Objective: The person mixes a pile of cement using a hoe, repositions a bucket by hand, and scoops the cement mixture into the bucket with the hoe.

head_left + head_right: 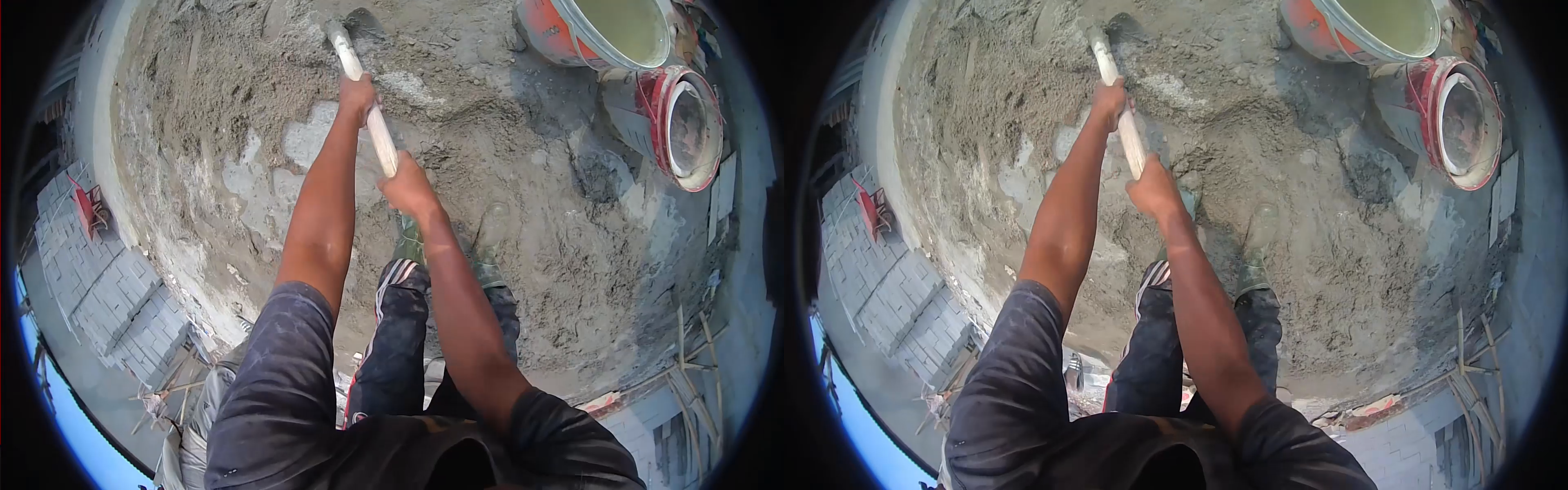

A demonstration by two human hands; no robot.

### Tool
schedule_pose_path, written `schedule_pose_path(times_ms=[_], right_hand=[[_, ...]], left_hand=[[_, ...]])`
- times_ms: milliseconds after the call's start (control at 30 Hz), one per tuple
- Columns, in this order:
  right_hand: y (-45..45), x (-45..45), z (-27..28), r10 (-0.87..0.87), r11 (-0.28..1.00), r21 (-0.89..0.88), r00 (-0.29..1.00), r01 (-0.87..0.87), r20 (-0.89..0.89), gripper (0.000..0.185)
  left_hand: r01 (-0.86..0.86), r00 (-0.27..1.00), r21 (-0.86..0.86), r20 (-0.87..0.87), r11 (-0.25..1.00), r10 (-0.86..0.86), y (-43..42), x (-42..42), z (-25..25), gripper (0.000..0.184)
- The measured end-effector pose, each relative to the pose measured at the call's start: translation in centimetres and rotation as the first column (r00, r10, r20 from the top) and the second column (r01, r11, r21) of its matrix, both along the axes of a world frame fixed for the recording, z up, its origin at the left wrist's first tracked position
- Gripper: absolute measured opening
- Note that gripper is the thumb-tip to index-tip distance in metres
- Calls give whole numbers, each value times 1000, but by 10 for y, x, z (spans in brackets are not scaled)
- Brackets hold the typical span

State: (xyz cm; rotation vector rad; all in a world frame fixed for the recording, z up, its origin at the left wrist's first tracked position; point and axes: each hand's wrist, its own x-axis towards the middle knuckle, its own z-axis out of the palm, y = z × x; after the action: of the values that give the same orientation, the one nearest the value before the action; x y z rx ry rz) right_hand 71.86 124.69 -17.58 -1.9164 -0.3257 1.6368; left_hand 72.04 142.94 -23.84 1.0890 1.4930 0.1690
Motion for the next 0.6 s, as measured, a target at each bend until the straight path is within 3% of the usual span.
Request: schedule_pose_path(times_ms=[67,133,233,300,333,367,433,467,500,533,600], right_hand=[[-61,-5,12,-17,992,-128,1000,14,-20,51],[-90,-21,30,-35,985,-167,999,29,-33,49],[-104,-35,39,-60,977,-194,987,89,151,43],[-104,-32,42,-82,979,-183,996,86,26,38],[-101,-32,48,-112,983,-137,991,121,73,35],[-99,-26,57,-144,969,-200,989,145,22,32],[-113,-22,52,-161,975,-149,987,163,27,35],[-122,-16,50,-197,968,-155,980,200,35,35],[-135,6,59,-184,970,-154,983,186,29,33],[-148,26,68,-155,979,-130,988,155,9,32],[-186,39,71,-136,982,-132,991,133,-11,31]], left_hand=[[78,991,107,-113,991,-66,-61,-2,-22,30],[109,983,-39,-144,993,-114,-93,-9,-16,31],[124,974,-78,-180,989,-136,-116,-12,-2,31],[118,965,-114,-222,986,-141,-112,-13,-1,30],[182,955,-169,-205,969,-215,-104,-17,-9,30],[148,968,-267,-158,952,-195,-97,-23,-22,30],[212,913,-329,-270,920,-307,-86,-26,-49,31],[227,913,-424,-220,877,-343,-69,-32,-79,31],[170,934,-394,-228,903,-276,-72,-21,-78,30],[204,922,-404,-228,892,-314,-65,-20,-97,24],[119,961,-537,-149,835,-233,-66,-12,-111,27]])
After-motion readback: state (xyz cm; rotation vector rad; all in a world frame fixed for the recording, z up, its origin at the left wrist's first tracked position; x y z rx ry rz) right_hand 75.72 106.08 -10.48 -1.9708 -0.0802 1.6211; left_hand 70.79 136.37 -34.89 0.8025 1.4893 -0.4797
